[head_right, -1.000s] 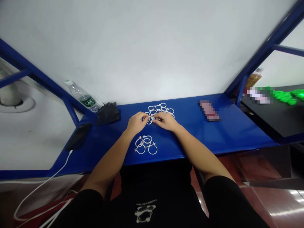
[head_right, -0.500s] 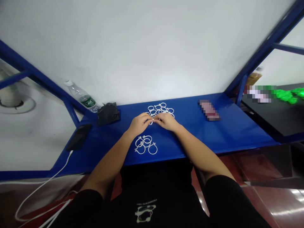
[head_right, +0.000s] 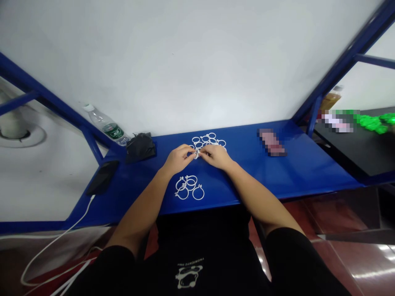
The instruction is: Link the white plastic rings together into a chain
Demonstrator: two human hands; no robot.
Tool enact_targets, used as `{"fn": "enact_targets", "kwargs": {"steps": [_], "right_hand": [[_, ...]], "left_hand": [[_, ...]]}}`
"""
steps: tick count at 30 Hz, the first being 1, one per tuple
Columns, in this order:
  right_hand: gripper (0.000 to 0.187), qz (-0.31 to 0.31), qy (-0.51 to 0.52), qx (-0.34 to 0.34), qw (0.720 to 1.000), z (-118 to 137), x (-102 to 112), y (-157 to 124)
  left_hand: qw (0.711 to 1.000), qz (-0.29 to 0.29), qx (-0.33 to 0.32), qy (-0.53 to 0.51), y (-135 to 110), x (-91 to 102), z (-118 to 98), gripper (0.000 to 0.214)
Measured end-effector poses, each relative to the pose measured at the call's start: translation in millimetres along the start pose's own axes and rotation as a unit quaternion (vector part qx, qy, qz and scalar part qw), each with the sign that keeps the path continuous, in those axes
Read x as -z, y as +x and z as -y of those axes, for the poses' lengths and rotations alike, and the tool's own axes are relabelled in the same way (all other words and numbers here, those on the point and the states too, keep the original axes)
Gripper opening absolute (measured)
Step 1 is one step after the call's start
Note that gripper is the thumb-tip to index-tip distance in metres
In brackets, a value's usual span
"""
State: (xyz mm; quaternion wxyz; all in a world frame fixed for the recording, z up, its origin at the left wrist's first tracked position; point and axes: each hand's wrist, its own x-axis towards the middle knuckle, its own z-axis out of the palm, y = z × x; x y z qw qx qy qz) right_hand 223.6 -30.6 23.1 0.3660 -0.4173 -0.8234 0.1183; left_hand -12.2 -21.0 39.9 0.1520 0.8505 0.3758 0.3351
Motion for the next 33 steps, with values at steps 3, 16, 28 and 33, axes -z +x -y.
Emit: {"fn": "enact_targets", "kwargs": {"steps": [3,16,28,33], "right_hand": [[0.025,-0.070,-0.008,-0.067,0.995,-2,1,0],[0.027,-0.047,0.012,-0.082,0.995,-3,-3,-1],[0.037,0.092,0.061,-0.005,0.994,-1,-1,0],[0.022,0.135,0.019,0.006,0.991,-8,-3,1]], "left_hand": [[1.000,0.021,0.016,-0.012,0,8.6,4,0.015],[0.954,0.289,0.075,-0.001,-4,7.7,8,0.012],[0.990,0.123,0.040,0.059,-1,4.3,0,0.012],[0.976,0.198,0.048,0.080,-2,1.8,7,0.016]]}}
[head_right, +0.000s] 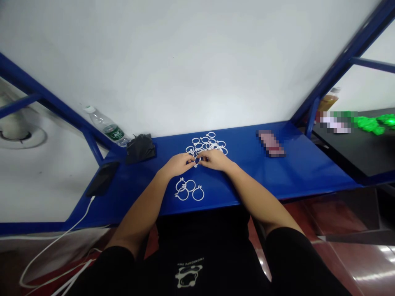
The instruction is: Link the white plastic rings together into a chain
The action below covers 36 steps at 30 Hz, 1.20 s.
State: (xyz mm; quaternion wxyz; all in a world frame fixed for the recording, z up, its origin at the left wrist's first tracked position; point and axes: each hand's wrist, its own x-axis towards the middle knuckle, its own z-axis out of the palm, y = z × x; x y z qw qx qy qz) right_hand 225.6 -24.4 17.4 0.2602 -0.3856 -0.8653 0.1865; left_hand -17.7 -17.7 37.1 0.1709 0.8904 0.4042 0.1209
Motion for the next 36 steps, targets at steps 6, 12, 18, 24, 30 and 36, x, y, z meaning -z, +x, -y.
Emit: {"fn": "enact_targets", "kwargs": {"steps": [6,12,18,24,30,36], "right_hand": [[0.014,0.028,-0.011,0.005,1.000,-7,-1,0],[0.013,0.059,-0.015,0.019,0.998,-6,-3,1],[0.020,-0.014,0.012,0.030,0.999,-1,-1,0],[0.027,-0.094,0.012,0.052,0.994,0,-3,0],[0.024,-0.115,-0.002,0.066,0.991,4,-1,0],[0.017,-0.110,0.011,0.085,0.990,5,1,-2]], "left_hand": [[1.000,0.015,-0.019,-0.016,-1,-5.5,1,0.019],[0.998,0.043,-0.031,-0.021,0,-6.7,-2,0.012],[0.995,-0.082,-0.036,-0.030,1,-3.8,-8,0.020],[0.983,-0.177,-0.020,-0.046,3,-10.5,-8,0.019],[0.982,-0.177,-0.043,-0.052,3,-11.5,-8,0.022],[0.986,-0.148,-0.058,-0.056,2,-11.6,-8,0.024]]}}
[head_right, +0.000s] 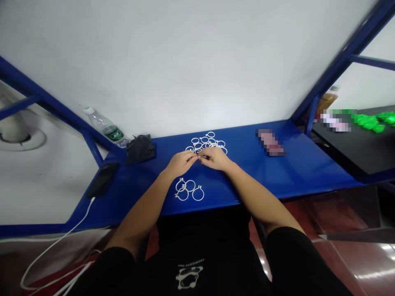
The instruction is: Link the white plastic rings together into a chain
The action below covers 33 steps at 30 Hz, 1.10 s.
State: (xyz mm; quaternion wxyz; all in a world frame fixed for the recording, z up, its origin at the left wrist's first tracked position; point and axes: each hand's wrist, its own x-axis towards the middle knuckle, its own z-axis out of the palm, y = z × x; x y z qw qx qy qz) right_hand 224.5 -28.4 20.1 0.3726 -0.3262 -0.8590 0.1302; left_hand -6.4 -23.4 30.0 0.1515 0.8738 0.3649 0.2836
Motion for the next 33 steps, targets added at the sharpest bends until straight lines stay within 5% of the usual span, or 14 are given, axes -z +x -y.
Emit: {"fn": "enact_targets", "kwargs": {"steps": [8,12,19,28,33], "right_hand": [[0.018,0.041,0.009,0.001,0.999,4,2,2],[0.021,-0.018,-0.040,-0.054,0.998,5,2,1],[0.033,-0.105,-0.089,-0.183,0.973,-5,3,1],[0.019,-0.074,-0.049,-0.152,0.984,-5,-3,2],[0.018,-0.068,-0.042,-0.143,0.987,-8,-4,1]], "left_hand": [[0.998,0.053,-0.015,0.024,-1,-0.6,-2,0.031],[0.996,0.080,0.021,0.023,1,6.8,-2,0.027],[0.963,0.246,0.105,-0.045,-2,14.9,-5,0.046],[0.961,0.266,0.020,-0.077,-5,4.0,-14,0.061],[0.959,0.261,-0.004,-0.111,-6,-4.2,-15,0.039]]}}
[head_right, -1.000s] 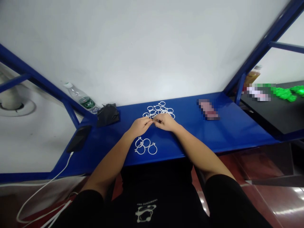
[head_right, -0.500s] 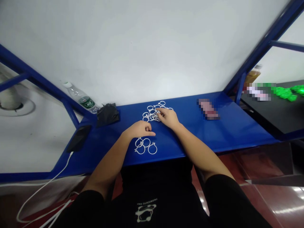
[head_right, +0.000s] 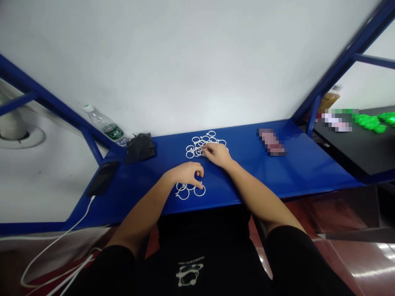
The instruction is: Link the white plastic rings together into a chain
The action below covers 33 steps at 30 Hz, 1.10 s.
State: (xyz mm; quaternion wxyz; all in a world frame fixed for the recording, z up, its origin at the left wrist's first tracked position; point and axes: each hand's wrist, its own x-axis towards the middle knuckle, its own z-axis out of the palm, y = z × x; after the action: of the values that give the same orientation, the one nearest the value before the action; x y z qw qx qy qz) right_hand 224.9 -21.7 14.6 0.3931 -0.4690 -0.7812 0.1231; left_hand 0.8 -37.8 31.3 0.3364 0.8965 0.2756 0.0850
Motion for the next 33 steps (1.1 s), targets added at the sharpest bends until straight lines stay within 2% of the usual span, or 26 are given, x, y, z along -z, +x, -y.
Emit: {"fn": "enact_targets", "kwargs": {"steps": [4,10,14,20,27,30,33], "right_hand": [[0.018,0.013,0.006,0.008,1.000,0,-1,0],[0.022,0.045,0.040,0.054,0.997,3,1,-1],[0.024,0.074,0.065,0.076,0.992,7,4,-3],[0.027,0.053,0.061,0.072,0.994,7,4,-2],[0.027,0.031,0.061,0.085,0.994,10,4,-3],[0.026,0.031,0.083,0.088,0.992,14,8,-3],[0.027,0.057,0.087,0.088,0.991,16,10,-3]], "left_hand": [[0.999,-0.042,0.014,0.019,1,2.6,6,0.021],[0.976,-0.189,0.041,0.102,4,6.1,9,0.016],[0.952,-0.279,0.011,0.128,5,4.9,12,0.011],[0.935,-0.334,0.010,0.122,8,-0.6,19,0.017],[0.925,-0.380,0.003,0.022,8,-5.0,25,0.021],[0.923,-0.372,0.011,-0.099,10,-3.7,27,0.026],[0.909,-0.331,0.012,-0.252,14,-0.7,31,0.041]]}}
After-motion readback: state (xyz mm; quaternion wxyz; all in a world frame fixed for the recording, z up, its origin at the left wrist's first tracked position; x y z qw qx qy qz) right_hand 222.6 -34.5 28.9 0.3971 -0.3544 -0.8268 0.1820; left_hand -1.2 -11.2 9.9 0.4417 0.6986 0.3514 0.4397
